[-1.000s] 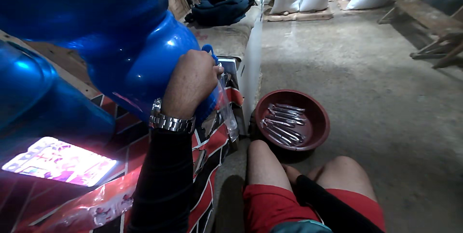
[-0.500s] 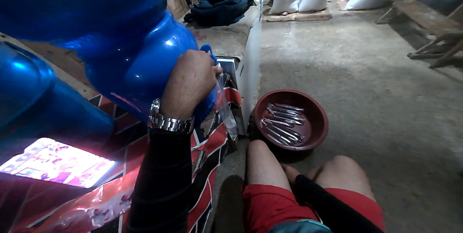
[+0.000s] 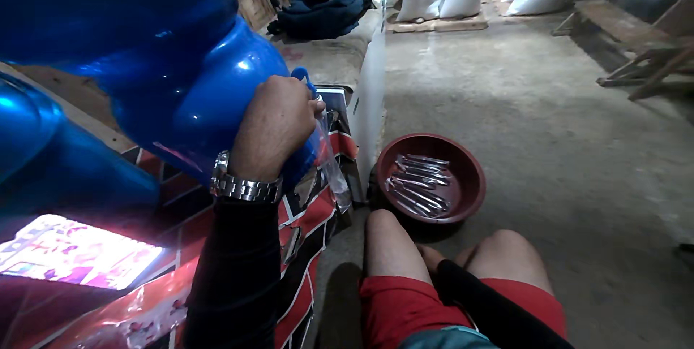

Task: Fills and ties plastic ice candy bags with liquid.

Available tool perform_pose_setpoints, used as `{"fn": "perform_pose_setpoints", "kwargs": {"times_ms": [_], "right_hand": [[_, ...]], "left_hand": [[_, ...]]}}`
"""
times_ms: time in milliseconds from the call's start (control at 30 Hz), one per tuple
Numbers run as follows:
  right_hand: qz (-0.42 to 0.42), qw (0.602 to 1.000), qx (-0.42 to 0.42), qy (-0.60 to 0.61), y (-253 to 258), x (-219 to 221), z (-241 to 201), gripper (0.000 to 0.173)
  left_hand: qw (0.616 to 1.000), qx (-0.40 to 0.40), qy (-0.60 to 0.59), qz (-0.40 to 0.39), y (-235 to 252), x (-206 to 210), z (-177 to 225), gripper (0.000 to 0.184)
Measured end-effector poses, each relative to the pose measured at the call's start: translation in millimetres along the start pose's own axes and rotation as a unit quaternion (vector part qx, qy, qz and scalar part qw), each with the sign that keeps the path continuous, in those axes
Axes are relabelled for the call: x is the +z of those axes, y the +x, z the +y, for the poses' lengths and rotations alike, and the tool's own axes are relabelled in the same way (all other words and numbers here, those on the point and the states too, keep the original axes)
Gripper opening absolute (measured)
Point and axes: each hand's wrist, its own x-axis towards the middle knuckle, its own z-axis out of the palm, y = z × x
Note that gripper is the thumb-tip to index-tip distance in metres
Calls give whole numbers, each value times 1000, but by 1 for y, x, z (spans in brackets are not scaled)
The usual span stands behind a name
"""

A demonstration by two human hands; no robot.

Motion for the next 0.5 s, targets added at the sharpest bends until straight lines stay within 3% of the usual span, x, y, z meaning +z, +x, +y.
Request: {"fn": "perform_pose_setpoints", "kwargs": {"times_ms": [500], "right_hand": [[-14,1000,6,13,10,3,3,48]], "left_hand": [[1000,-6,0,11,0,2,0,40]]}}
